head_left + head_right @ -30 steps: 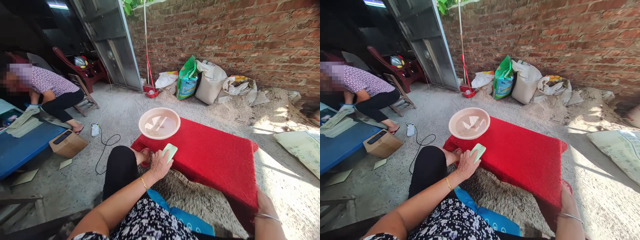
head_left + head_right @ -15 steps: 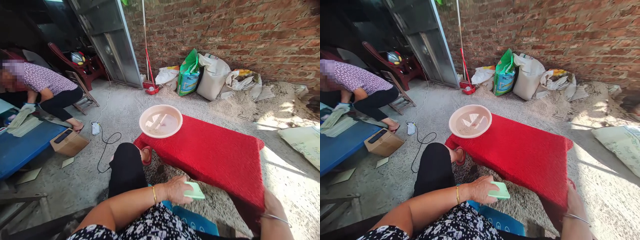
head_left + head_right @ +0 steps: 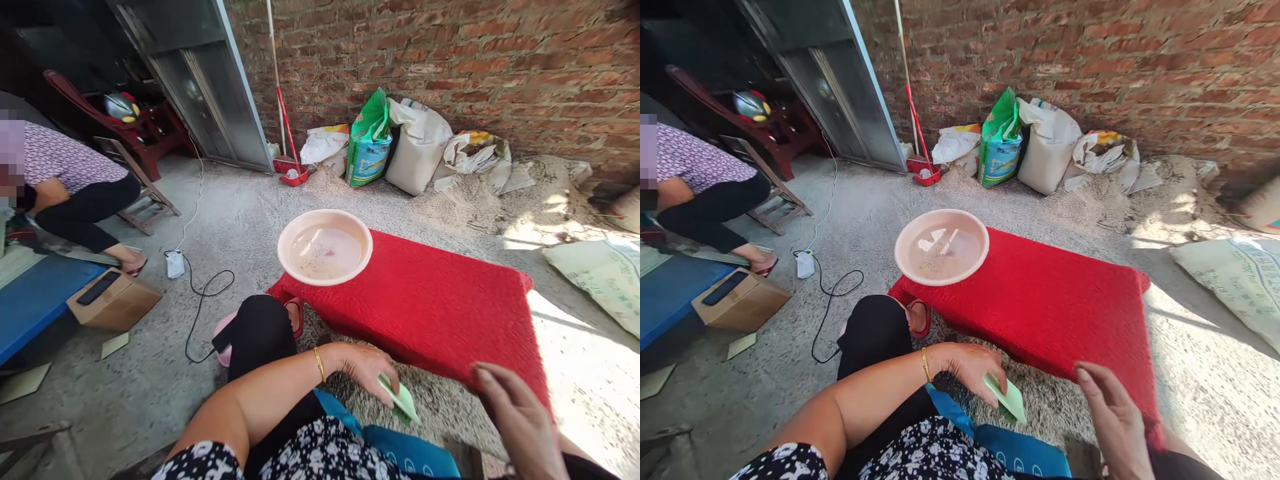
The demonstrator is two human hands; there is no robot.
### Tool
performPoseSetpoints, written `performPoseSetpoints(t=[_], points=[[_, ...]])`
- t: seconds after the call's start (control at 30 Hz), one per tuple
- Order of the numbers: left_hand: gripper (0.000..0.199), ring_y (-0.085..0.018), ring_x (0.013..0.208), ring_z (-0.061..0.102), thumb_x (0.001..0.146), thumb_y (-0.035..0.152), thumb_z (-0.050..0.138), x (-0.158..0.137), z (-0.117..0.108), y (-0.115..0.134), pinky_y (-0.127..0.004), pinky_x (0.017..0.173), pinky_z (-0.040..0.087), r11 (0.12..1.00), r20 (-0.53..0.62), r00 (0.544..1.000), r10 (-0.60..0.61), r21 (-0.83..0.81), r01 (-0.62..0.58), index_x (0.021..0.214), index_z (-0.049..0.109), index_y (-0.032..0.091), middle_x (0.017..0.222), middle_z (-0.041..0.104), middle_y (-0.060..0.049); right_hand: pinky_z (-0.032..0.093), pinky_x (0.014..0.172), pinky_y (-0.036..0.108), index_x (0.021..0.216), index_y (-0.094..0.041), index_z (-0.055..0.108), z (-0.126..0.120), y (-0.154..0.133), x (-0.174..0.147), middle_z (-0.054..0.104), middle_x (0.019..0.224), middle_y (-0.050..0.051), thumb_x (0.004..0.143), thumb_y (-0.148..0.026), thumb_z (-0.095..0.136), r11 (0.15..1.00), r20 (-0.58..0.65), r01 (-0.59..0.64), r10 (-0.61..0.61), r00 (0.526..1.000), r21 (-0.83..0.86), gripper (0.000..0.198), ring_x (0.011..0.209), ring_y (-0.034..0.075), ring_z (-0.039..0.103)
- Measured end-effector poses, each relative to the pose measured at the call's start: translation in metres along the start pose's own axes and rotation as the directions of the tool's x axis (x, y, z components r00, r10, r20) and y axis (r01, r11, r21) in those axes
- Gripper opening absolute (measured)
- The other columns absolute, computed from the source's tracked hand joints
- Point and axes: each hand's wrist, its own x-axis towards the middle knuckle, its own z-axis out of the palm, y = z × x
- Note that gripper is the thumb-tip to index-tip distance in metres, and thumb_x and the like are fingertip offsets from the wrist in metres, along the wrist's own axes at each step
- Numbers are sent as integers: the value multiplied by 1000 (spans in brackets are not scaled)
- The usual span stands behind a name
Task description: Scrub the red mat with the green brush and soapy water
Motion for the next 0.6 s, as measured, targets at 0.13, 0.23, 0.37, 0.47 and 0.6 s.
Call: performPoseSetpoints(t=[0.13, 0.23, 0.37, 0.47, 0.6], points=[[38, -19, 92, 60, 80, 50, 62, -6, -1, -7, -28, 79, 46, 981, 59, 987, 152, -128, -144, 106, 68, 22, 92, 63, -2, 49, 95, 42, 111, -26, 65, 71, -13, -42, 66, 118, 9, 83, -58, 55, 992, 414, -36, -19, 910, 124, 44, 111, 29, 60], [37, -18, 90, 60, 79, 49, 63, -15, -6, -9, -28, 78, 45, 980, 19, 991, 135, -148, -131, 106, 68, 24, 92, 64, -1, 39, 107, 43, 126, -27, 59, 92, -12, -56, 58, 133, 9, 90, -55, 46, 988, 561, -70, -20, 827, 137, 47, 124, 27, 52], [35, -17, 83, 59, 78, 51, 63, -23, -14, -9, -27, 74, 45, 988, 7, 999, 51, -148, -49, 102, 68, 26, 85, 63, 1, 33, 111, 47, 134, -27, 53, 94, -23, -65, 51, 141, 8, 86, -60, 50, 976, 590, -94, -42, 806, 197, 58, 132, 29, 44], [29, -17, 87, 57, 79, 47, 62, -27, -17, -11, -26, 75, 44, 990, -39, 998, 39, -132, -44, 92, 69, 23, 79, 62, 1, 33, 110, 48, 136, -27, 51, 93, -37, -69, 49, 144, 8, 76, -58, 66, 965, 686, -157, -33, 727, 212, 69, 133, 31, 42], [29, -15, 88, 56, 79, 47, 65, -35, -21, -12, -25, 78, 44, 983, -132, 990, 53, -167, -75, 87, 67, 19, 82, 59, 1, 28, 112, 49, 135, -28, 53, 92, -51, -71, 50, 142, 7, 74, -46, 69, 979, 696, -143, 1, 718, 147, 66, 135, 30, 39]])
